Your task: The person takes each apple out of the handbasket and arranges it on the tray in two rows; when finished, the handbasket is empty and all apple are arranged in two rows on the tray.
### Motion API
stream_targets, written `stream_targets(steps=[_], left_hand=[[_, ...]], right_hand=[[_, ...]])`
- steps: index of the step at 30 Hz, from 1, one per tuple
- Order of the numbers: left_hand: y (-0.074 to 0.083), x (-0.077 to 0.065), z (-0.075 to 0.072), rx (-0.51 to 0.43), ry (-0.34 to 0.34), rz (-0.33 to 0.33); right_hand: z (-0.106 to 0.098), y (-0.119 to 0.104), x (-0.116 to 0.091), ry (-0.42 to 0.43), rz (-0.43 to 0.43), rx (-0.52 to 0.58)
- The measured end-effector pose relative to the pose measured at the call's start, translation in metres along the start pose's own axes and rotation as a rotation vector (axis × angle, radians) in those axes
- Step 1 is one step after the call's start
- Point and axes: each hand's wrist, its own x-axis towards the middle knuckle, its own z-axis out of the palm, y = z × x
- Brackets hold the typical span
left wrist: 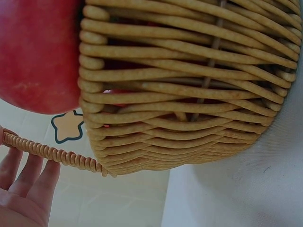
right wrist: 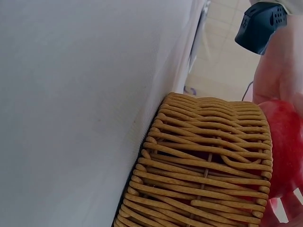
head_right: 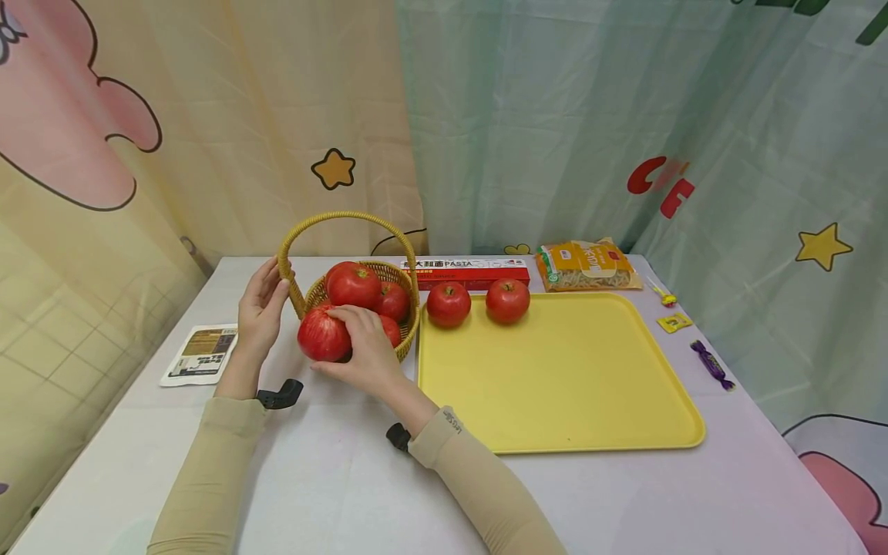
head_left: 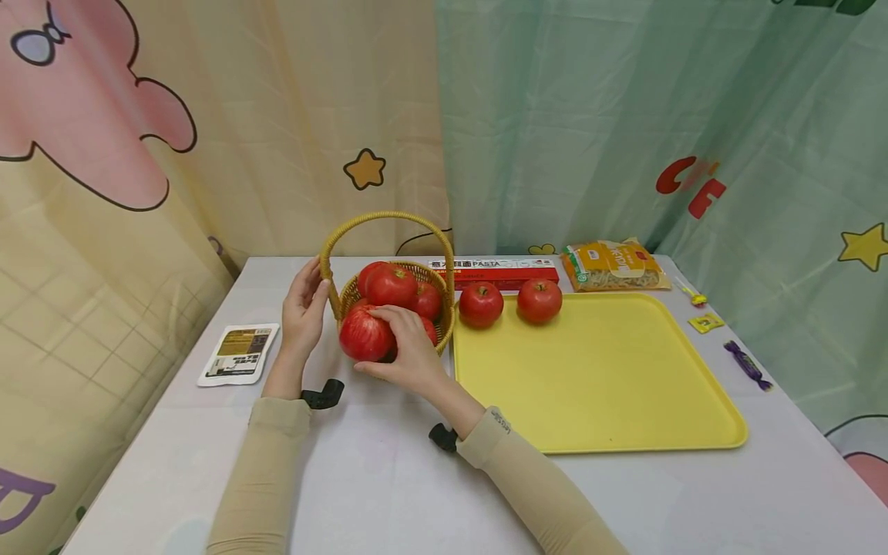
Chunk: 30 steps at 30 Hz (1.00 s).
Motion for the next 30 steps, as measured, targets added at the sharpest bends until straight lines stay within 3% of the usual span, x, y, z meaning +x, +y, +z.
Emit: stream_targets(steps=[30], left_hand=[[-0.0006,0.0002,0.0000,0.010,0.001,-0.008]], right_hand=[[0.0023,-0.0079,-0.0012,0.017,0.001,-0.108]])
